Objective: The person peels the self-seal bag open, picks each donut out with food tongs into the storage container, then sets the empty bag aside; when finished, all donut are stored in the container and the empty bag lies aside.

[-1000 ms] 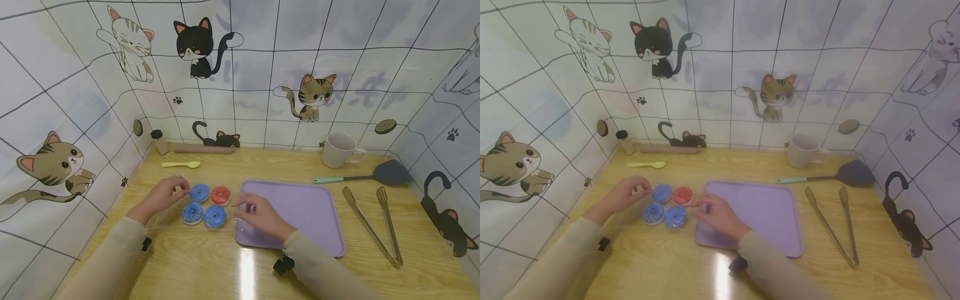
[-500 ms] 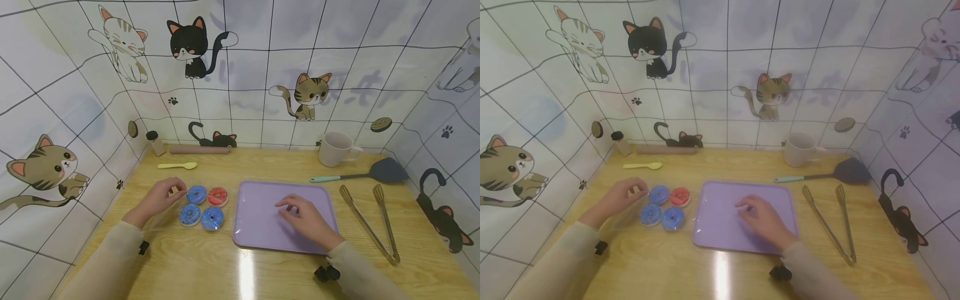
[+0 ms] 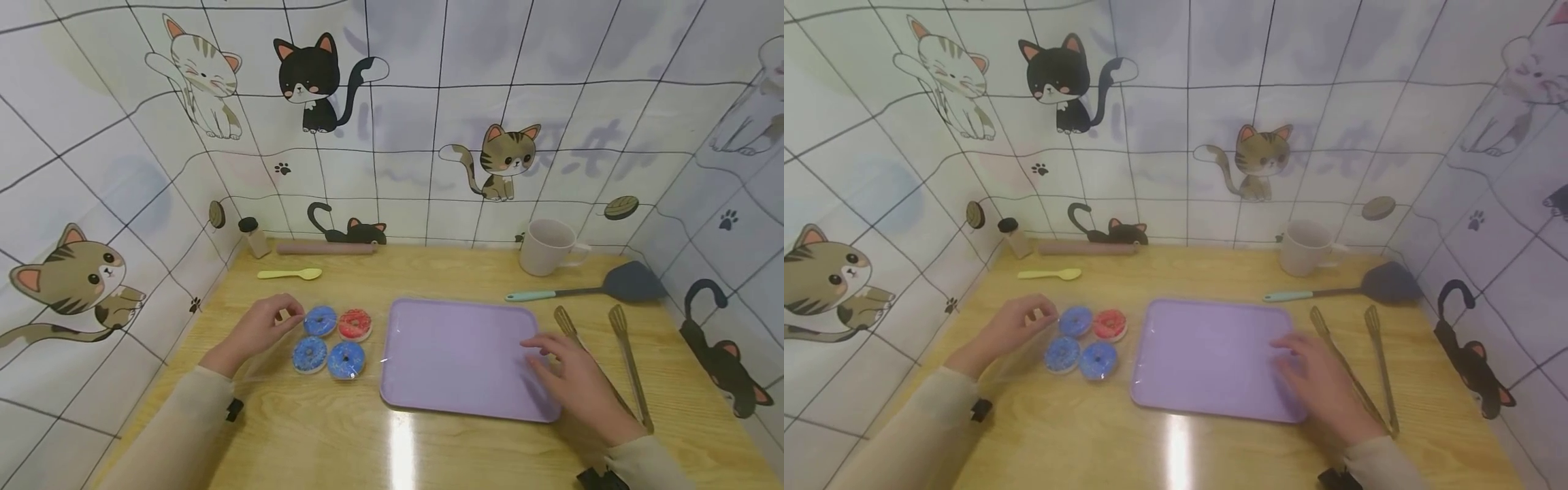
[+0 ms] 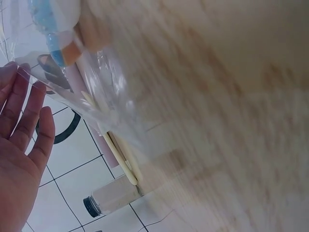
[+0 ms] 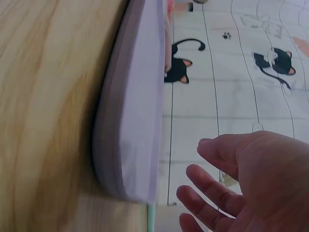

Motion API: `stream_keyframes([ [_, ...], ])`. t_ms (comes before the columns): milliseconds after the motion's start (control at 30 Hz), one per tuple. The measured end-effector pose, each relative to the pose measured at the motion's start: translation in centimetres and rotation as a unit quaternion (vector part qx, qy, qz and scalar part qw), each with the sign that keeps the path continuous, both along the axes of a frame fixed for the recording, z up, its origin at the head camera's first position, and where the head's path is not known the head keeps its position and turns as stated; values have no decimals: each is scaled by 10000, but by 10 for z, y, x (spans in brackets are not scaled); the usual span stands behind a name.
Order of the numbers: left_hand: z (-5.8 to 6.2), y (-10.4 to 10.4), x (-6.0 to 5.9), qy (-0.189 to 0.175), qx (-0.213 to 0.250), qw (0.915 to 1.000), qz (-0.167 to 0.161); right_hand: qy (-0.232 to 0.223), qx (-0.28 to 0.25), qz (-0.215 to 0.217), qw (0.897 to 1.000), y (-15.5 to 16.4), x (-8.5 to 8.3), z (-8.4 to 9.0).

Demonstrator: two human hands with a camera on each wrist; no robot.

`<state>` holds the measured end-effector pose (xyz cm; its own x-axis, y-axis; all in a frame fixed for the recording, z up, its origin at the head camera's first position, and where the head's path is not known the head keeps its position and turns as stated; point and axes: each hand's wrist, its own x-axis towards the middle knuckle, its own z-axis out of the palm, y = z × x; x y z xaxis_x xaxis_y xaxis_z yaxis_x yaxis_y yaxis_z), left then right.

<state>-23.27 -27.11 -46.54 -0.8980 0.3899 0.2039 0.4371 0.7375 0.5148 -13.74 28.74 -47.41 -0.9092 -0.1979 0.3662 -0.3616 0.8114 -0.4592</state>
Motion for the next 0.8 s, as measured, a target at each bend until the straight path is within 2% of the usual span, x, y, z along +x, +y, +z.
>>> stream_keyframes([
  [200,-3,-1,1,53,-32,10000,-14,18,150,-284,9995,33,5,6],
  [433,-5,2,0,88,62,9999,-112,-382,492,-945,9936,64,14,13],
  [800,-6,0,5,-5,-6,10000,88,-768,915,-1672,9787,99,16,-3],
])
